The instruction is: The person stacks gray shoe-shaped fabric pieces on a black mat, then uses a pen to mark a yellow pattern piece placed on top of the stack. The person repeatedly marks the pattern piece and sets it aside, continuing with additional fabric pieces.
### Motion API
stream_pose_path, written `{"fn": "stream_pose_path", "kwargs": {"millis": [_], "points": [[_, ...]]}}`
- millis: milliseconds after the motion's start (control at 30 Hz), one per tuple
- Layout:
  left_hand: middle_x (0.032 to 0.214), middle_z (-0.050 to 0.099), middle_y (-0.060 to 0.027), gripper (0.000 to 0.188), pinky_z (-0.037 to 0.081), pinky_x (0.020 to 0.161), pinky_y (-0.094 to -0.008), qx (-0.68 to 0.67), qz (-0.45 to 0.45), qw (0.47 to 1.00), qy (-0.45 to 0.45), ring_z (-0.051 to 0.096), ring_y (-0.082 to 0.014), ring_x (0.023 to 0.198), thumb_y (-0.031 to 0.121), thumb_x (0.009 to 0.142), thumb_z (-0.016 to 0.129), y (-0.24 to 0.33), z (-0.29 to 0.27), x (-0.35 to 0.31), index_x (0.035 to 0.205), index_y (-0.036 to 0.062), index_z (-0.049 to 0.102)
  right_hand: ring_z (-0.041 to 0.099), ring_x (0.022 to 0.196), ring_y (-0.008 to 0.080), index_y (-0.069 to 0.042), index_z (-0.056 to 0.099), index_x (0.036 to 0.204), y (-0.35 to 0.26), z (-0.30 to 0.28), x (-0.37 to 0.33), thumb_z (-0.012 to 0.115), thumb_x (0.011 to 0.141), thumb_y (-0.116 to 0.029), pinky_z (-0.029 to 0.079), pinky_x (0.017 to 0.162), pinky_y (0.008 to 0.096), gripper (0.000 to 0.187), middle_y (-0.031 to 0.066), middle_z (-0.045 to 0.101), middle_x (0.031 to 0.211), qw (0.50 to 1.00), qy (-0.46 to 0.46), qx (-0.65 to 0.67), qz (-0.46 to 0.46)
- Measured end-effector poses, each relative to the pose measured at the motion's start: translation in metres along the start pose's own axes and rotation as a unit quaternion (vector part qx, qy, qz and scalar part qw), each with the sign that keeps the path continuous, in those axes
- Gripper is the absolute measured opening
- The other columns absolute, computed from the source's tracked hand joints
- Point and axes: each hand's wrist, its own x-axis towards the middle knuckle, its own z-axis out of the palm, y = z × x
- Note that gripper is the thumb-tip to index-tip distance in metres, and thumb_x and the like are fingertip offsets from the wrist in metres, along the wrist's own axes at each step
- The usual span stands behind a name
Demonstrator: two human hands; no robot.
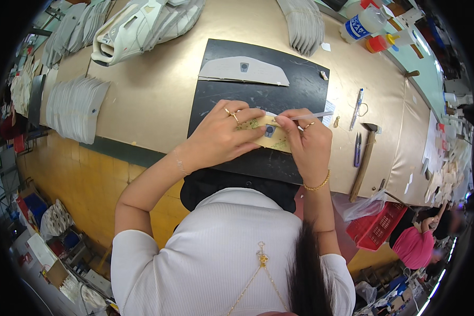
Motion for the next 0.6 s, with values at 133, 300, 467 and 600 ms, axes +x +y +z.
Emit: {"fn": "stream_pose_path", "kwargs": {"millis": [133, 300, 467, 600], "points": [[0.126, 0.064, -0.0028, 0.034, 0.045, 0.094, -0.0406, -0.001, -0.003, 1.0, -0.003, 0.058, -0.0255, 0.112, 0.024, 0.075, 0.085, 0.002, -0.001, -0.001, 0.105, 0.0123, 0.074, 0.065, 0.064, 0.022, -0.004, 0.066, 0.082, 0.005, 0.007, 0.001, 0.077, 0.087, -0.012, 0.051, 0.058, 0.0315, 0.014, 0.0041, 0.072, 0.082, 0.999, -0.017, -0.038, -0.019], [0.126, 0.064, -0.0039, 0.033, 0.045, 0.094, -0.0415, -0.001, 0.006, 1.0, 0.002, 0.058, -0.0263, 0.111, 0.024, 0.075, 0.085, -0.005, 0.0, 0.002, 0.104, 0.0119, 0.074, 0.066, 0.069, 0.0267, -0.001, 0.069, 0.089, 0.002, 0.0, 0.011, 0.072, 0.091, -0.011, 0.051, 0.062, 0.0338, 0.011, 0.0093, 0.071, 0.087, 0.99, -0.083, -0.105, -0.044], [0.122, 0.064, -0.0061, 0.029, 0.045, 0.093, -0.041, -0.006, 0.013, 1.0, 0.011, 0.057, -0.0266, 0.112, 0.023, 0.078, 0.082, -0.006, 0.001, 0.003, 0.102, 0.0102, 0.071, 0.066, 0.07, 0.0295, -0.003, 0.069, 0.09, -0.005, 0.0, 0.011, 0.07, 0.093, -0.012, 0.051, 0.062, 0.0363, 0.01, 0.0098, 0.068, 0.085, 0.986, -0.107, -0.123, -0.038], [0.123, 0.064, -0.0066, 0.03, 0.045, 0.094, -0.0419, -0.006, 0.008, 1.0, 0.014, 0.057, -0.0276, 0.112, 0.023, 0.075, 0.084, -0.006, 0.002, 0.004, 0.1, 0.0106, 0.073, 0.065, 0.067, 0.0254, -0.008, 0.065, 0.086, -0.003, 0.008, 0.01, 0.071, 0.091, -0.015, 0.051, 0.058, 0.0349, 0.011, 0.0044, 0.061, 0.08, 0.983, -0.068, -0.171, -0.014]]}}
